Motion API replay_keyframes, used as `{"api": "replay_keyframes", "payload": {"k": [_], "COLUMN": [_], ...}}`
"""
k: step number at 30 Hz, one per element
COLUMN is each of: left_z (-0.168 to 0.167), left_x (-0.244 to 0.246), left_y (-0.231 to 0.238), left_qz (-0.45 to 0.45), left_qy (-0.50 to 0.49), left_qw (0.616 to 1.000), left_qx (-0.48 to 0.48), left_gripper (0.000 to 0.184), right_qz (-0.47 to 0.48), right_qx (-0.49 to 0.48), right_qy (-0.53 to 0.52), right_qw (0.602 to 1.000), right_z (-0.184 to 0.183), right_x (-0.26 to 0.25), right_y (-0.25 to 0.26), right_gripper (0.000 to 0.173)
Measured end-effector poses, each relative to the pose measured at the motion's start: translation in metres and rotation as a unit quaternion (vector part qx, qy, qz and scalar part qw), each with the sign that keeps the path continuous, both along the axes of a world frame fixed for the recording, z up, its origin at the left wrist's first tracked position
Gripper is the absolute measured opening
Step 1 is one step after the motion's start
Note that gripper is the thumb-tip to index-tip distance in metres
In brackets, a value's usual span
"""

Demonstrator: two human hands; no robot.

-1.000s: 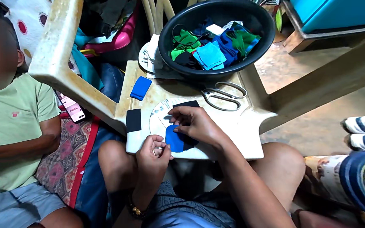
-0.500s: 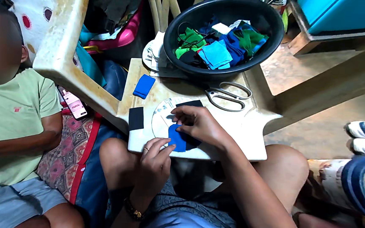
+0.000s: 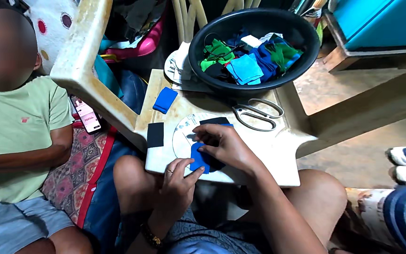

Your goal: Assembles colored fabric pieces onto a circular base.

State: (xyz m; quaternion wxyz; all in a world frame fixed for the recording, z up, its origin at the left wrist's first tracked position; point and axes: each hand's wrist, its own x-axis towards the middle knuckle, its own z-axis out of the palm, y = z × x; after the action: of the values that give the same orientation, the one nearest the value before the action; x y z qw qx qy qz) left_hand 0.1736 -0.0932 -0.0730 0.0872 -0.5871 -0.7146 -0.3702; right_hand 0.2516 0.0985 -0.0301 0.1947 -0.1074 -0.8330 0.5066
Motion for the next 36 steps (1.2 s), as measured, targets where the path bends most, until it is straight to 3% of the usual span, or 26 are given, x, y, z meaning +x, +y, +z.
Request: {"api": "replay_keyframes", "payload": {"k": [8, 14, 17, 19, 24, 28, 31, 36], "left_z": [-0.001, -0.001, -0.001, -0.002, 0.004, 0.021, 0.034, 0.037], "left_x": [0.000, 0.000, -0.001, -0.001, -0.006, -0.039, -0.068, -0.089], "left_y": [0.000, 0.001, 0.000, 0.001, -0.002, -0.001, 0.000, 0.002], "left_qz": [0.001, 0.005, 0.002, 0.001, -0.012, 0.064, 0.110, 0.084], "left_qy": [-0.006, -0.001, 0.002, 0.006, -0.014, -0.024, -0.038, -0.015], "left_qw": [1.000, 1.000, 1.000, 1.000, 0.999, 0.996, 0.993, 0.995], "left_qx": [0.005, 0.007, 0.005, 0.008, 0.026, 0.062, 0.012, -0.053], "left_gripper": [0.034, 0.034, 0.034, 0.032, 0.028, 0.019, 0.016, 0.013], "right_qz": [-0.001, -0.060, 0.011, 0.064, 0.108, 0.115, 0.115, 0.115], "right_qx": [0.024, 0.105, 0.099, 0.095, 0.120, 0.128, 0.134, 0.134], "right_qy": [0.040, 0.098, 0.072, 0.010, -0.087, -0.122, -0.126, -0.139], "right_qw": [0.999, 0.988, 0.992, 0.993, 0.983, 0.978, 0.976, 0.974], "right_z": [-0.005, -0.006, 0.000, 0.006, 0.020, 0.026, 0.025, 0.027], "right_x": [-0.003, -0.001, 0.007, 0.010, 0.008, 0.006, 0.006, 0.006], "right_y": [-0.003, 0.001, 0.003, 0.001, -0.008, -0.012, -0.012, -0.013], "right_gripper": [0.032, 0.027, 0.011, 0.010, 0.023, 0.037, 0.041, 0.041]}}
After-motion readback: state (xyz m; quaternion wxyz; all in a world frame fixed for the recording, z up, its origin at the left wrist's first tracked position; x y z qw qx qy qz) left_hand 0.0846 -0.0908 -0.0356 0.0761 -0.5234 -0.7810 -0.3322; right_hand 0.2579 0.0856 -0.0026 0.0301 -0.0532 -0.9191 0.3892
